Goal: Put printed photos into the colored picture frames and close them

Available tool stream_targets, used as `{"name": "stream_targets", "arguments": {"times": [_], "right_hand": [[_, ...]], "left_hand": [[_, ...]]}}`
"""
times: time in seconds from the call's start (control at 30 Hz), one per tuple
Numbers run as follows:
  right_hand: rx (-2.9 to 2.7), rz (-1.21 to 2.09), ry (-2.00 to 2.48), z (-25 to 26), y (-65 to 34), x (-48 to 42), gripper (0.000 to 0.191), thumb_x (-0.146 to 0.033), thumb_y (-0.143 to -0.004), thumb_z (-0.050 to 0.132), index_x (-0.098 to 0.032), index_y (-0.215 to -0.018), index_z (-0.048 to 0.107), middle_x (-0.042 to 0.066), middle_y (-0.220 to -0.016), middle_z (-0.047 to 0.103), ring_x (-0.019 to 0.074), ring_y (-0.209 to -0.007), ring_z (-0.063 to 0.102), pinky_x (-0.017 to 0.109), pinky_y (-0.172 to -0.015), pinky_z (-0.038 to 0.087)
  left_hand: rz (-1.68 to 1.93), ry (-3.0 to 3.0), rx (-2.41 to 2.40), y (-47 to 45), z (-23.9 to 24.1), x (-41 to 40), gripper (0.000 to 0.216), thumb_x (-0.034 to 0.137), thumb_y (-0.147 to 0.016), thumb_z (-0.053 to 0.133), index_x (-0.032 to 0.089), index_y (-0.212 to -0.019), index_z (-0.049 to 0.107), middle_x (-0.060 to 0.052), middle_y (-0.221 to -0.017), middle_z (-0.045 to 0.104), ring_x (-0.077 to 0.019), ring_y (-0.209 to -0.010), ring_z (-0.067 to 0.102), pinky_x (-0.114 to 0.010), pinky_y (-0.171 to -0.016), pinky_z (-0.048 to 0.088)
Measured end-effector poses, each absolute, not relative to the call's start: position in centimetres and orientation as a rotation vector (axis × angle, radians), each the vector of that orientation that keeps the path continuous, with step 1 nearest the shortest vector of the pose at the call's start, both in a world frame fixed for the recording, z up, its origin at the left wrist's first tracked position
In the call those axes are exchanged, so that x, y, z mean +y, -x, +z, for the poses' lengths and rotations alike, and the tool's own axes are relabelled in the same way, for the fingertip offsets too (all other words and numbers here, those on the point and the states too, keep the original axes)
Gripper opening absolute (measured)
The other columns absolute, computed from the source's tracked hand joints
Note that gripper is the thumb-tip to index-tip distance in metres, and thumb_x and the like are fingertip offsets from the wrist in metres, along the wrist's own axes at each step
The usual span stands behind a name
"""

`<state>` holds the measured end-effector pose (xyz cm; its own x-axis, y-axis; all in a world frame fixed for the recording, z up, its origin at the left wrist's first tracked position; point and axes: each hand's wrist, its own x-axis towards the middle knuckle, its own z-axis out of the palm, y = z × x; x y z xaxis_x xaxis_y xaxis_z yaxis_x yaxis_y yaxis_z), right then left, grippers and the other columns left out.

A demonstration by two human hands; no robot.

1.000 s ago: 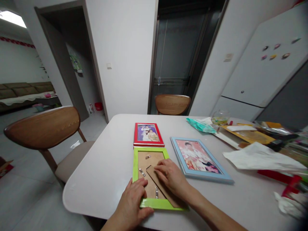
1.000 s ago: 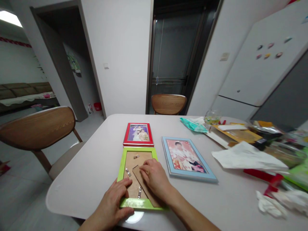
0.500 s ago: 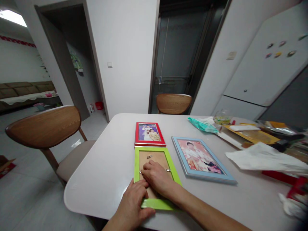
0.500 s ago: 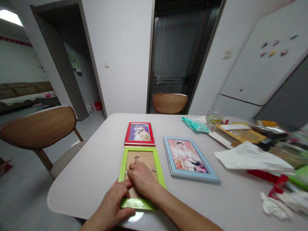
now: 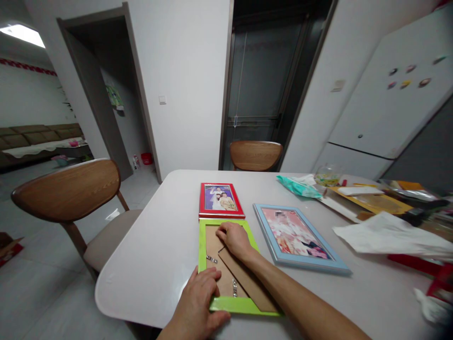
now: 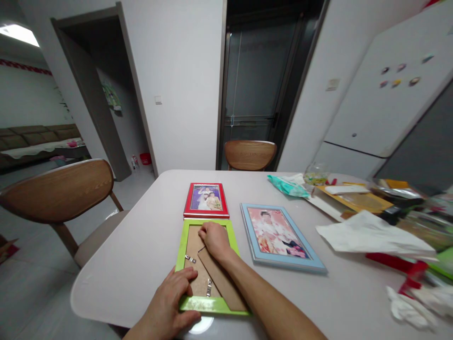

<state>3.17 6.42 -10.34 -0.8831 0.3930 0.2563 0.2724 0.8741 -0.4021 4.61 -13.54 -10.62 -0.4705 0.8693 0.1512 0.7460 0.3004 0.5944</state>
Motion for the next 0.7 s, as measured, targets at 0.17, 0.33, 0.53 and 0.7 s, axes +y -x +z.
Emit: {"name": "stream_targets", "arguments": {"times": [0.17,0.33,0.53,0.7], "right_hand": [[-2.654,0.557,0.691,-11.0,-1.2,7.2,0.016,-0.026,-0.073,0.049,-0.015,-0.072,0.059,0.009,-0.073,0.062,0.0180,-0.067,0.053,0.025,-0.055,0.029],[-2.580,0.701,0.730,-11.2,-0.2,7.9,0.009,-0.021,-0.068,0.052,-0.014,-0.068,0.058,0.008,-0.071,0.062,0.0164,-0.066,0.052,0.024,-0.055,0.029],[-2.390,1.015,0.608,-9.5,-2.4,8.5,0.019,-0.032,-0.069,0.050,-0.015,-0.063,0.057,0.003,-0.061,0.059,0.0147,-0.059,0.052,0.024,-0.055,0.035],[-2.046,1.230,0.662,-7.8,-8.3,10.3,0.035,-0.043,-0.073,0.039,-0.015,-0.085,0.055,0.007,-0.082,0.061,0.0163,-0.070,0.057,0.026,-0.058,0.043]], "left_hand": [[0.890,-1.483,2.376,-4.8,-10.4,-13.6,0.032,0.018,-0.051,0.072,0.019,-0.075,0.051,-0.008,-0.117,0.052,-0.0233,-0.112,0.043,-0.046,-0.099,0.022],[0.873,-1.469,2.400,-5.0,-10.3,-13.3,0.035,0.020,-0.049,0.072,0.018,-0.076,0.051,-0.010,-0.116,0.053,-0.0260,-0.111,0.043,-0.049,-0.099,0.022],[0.959,-1.571,2.350,-4.7,-10.7,-13.5,0.026,0.027,-0.058,0.066,0.018,-0.076,0.050,-0.013,-0.113,0.053,-0.0284,-0.109,0.044,-0.053,-0.095,0.025],[1.363,-1.495,2.203,-3.7,-10.7,-14.8,0.022,0.033,-0.062,0.063,0.020,-0.071,0.049,-0.010,-0.104,0.057,-0.0255,-0.101,0.049,-0.038,-0.087,0.039]]}}
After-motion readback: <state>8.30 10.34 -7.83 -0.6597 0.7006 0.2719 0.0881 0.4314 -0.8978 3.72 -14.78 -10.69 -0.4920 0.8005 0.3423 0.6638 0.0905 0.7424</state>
